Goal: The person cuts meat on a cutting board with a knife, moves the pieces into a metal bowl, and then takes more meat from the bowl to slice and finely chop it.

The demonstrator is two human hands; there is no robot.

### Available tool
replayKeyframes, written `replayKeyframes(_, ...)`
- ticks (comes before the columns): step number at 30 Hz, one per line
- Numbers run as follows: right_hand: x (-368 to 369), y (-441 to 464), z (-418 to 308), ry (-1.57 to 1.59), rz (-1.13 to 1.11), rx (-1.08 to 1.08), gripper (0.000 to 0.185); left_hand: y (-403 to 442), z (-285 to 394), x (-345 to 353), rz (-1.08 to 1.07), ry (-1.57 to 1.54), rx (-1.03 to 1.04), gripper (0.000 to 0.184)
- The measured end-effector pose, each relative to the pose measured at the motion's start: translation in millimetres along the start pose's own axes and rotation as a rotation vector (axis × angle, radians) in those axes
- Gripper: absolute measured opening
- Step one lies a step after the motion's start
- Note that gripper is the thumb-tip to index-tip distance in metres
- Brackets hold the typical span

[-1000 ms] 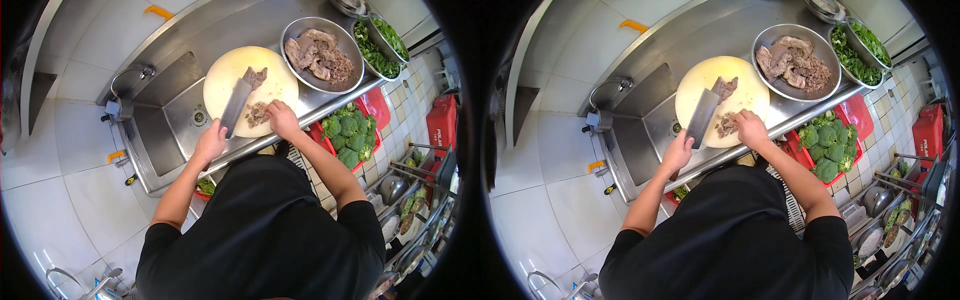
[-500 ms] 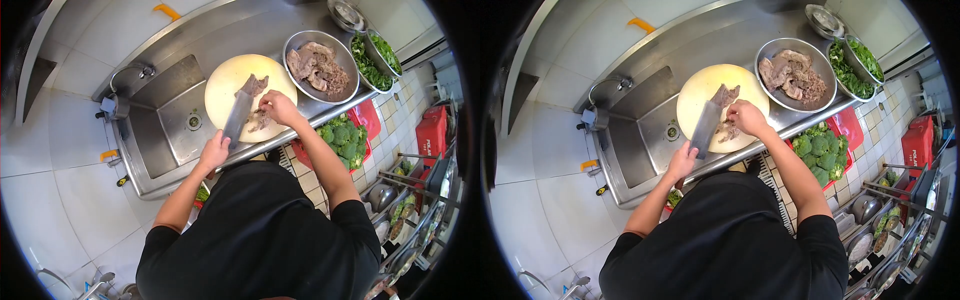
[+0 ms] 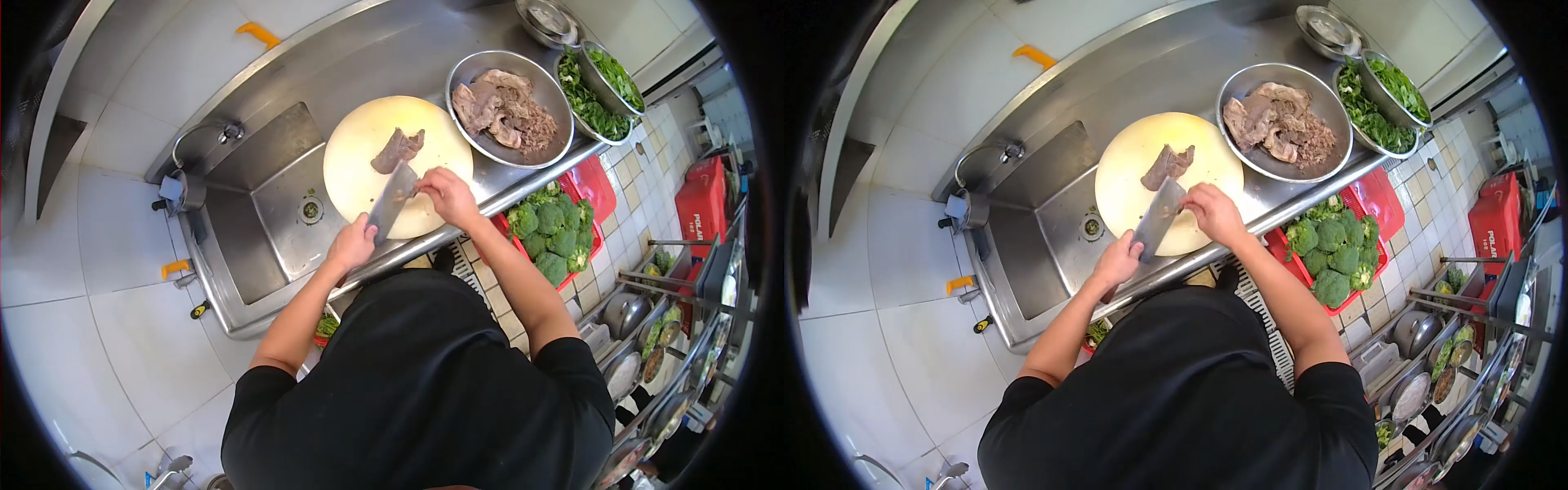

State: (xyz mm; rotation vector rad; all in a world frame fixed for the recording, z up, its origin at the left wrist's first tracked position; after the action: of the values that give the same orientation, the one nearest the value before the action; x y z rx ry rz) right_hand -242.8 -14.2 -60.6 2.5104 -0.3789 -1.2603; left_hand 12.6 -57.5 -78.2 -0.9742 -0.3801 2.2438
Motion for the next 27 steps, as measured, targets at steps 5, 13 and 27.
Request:
replayKeyframes(5,22.6,-57.9,15.1,-0.194,-0.071,-0.054,0.012,-2.5,11.0,-8.2,0.002,0.139,0.008,0.025)
replayKeyframes(13,35.5,-51.4,-3.0,-0.178,-0.097,0.144,0.010,-36.4,62.2,-1.4,-0.017,0.302,0.084,0.024)
replayKeyframes(27,57.8,-50.5,8.2,-0.303,-0.200,0.015,0.011,-20.7,45.6,14.8,-0.067,0.313,0.056,0.021)
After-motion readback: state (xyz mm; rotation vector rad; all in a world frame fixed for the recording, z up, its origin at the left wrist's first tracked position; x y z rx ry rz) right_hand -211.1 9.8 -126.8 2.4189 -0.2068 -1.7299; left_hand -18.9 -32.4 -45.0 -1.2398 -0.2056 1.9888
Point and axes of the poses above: each hand's wrist, its own y-axis towards the middle knuckle, its own x-axis out of the palm, z = x × y, the point moved 4 cm from there along y, towards the middle knuckle, and after that the axes turned 15 degrees about -y, right-handed, at the moved point
